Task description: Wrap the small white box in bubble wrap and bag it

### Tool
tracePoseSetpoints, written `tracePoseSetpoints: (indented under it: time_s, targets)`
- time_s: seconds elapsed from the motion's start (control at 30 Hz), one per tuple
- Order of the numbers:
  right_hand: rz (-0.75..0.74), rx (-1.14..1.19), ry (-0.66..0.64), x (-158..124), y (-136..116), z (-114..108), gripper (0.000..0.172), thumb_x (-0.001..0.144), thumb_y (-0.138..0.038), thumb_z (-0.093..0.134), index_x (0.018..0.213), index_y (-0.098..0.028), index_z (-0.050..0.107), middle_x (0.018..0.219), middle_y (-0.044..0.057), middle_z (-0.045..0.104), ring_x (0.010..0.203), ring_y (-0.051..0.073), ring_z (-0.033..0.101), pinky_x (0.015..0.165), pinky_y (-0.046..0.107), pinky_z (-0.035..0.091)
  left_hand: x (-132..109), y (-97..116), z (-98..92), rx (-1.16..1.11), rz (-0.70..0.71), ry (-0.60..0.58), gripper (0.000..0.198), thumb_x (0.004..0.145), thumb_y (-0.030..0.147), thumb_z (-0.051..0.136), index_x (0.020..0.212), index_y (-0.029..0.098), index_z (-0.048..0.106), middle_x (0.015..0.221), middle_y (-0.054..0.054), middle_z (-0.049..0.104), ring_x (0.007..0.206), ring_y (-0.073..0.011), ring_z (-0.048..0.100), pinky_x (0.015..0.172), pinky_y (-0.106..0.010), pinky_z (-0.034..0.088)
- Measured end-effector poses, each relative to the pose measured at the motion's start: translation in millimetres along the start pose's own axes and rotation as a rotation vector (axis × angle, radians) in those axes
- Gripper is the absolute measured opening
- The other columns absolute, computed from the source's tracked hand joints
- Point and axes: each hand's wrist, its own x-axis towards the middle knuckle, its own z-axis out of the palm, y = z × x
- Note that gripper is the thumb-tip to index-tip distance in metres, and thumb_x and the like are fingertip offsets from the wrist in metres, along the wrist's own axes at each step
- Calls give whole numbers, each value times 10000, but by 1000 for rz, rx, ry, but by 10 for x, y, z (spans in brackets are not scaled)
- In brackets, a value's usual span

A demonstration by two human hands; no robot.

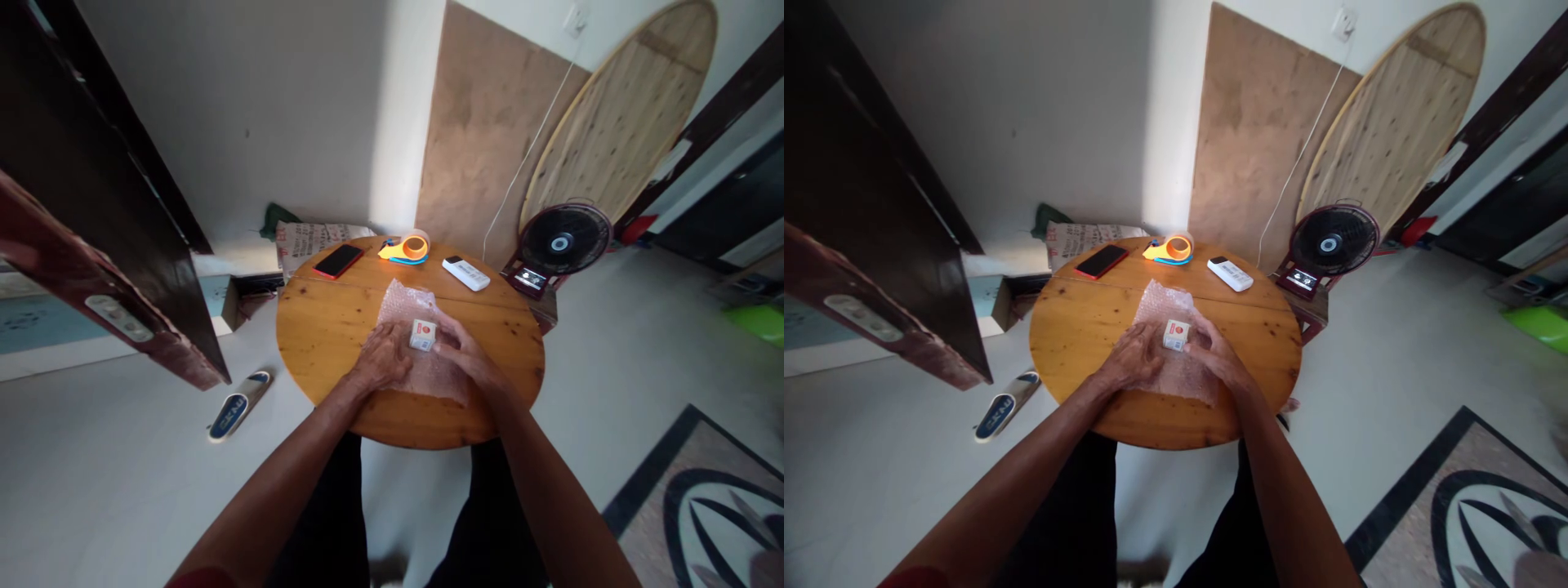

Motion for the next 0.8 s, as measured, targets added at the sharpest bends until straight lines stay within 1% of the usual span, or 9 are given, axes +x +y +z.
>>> tracePoseSetpoints:
  time_s: [0.1,0.17,0.27,0.33,0.4,0.47,0.63,0.73,0.8]
  targets:
    - [23,38,12,-4,-3,2,729,744,-380,702,1401,-277,402,1414,62,491,1311,259,441,1106,467,349,2,0,-9,-14,4,-9,688,736,268,570,1384,142,378,1362,-148,505,1302,-282,436,1128,-427,311]
    - [57,61,51,-7,-18,1,754,751,-395,691,1422,-283,365,1424,65,480,1304,256,453,1097,462,364,2,4,-17,-17,8,-14,697,736,267,570,1391,134,374,1368,-152,500,1306,-279,432,1136,-425,299]
    - [115,25,160,0,-19,-22,639,811,-437,615,1398,-305,399,1438,54,465,1313,247,445,1109,461,343,1,11,-27,-14,-1,-28,704,740,275,569,1396,107,375,1374,-171,488,1315,-285,422,1140,-424,290]
    - [115,-18,232,25,28,-35,560,841,-459,565,1367,-312,441,1443,44,460,1331,240,423,1125,461,312,0,12,-30,-15,-16,-37,712,740,281,571,1401,108,371,1388,-170,476,1324,-286,411,1142,-432,286]
    - [98,-35,287,69,117,-30,544,853,-479,529,1361,-299,450,1430,46,475,1322,237,431,1122,457,310,-2,10,-28,-22,-19,-43,712,738,281,575,1402,128,369,1397,-155,473,1329,-279,406,1142,-437,286]
    - [76,-42,326,116,224,-5,576,855,-496,506,1380,-272,428,1411,61,494,1297,238,459,1109,447,328,1,4,-21,-34,-12,-43,712,734,278,583,1400,137,373,1397,-147,477,1328,-276,406,1140,-440,290]
    - [38,-115,338,164,368,71,626,872,-525,454,1417,-223,384,1423,90,482,1298,240,459,1113,432,317,39,-13,-41,-117,-51,-25,678,737,271,594,1368,101,417,1379,-157,501,1297,-274,447,1117,-414,342]
    - [36,-146,349,143,337,84,621,887,-532,417,1420,-215,385,1431,93,474,1304,244,452,1118,429,308,30,-19,-135,-187,-82,-25,666,757,289,598,1368,97,417,1367,-157,514,1272,-261,480,1077,-394,400]
    - [47,-146,373,126,306,77,611,896,-535,393,1425,-230,379,1448,76,457,1330,241,421,1126,420,297,-28,-12,-222,-176,-45,-9,626,761,297,605,1342,115,455,1349,-145,531,1259,-260,491,1072,-396,406]
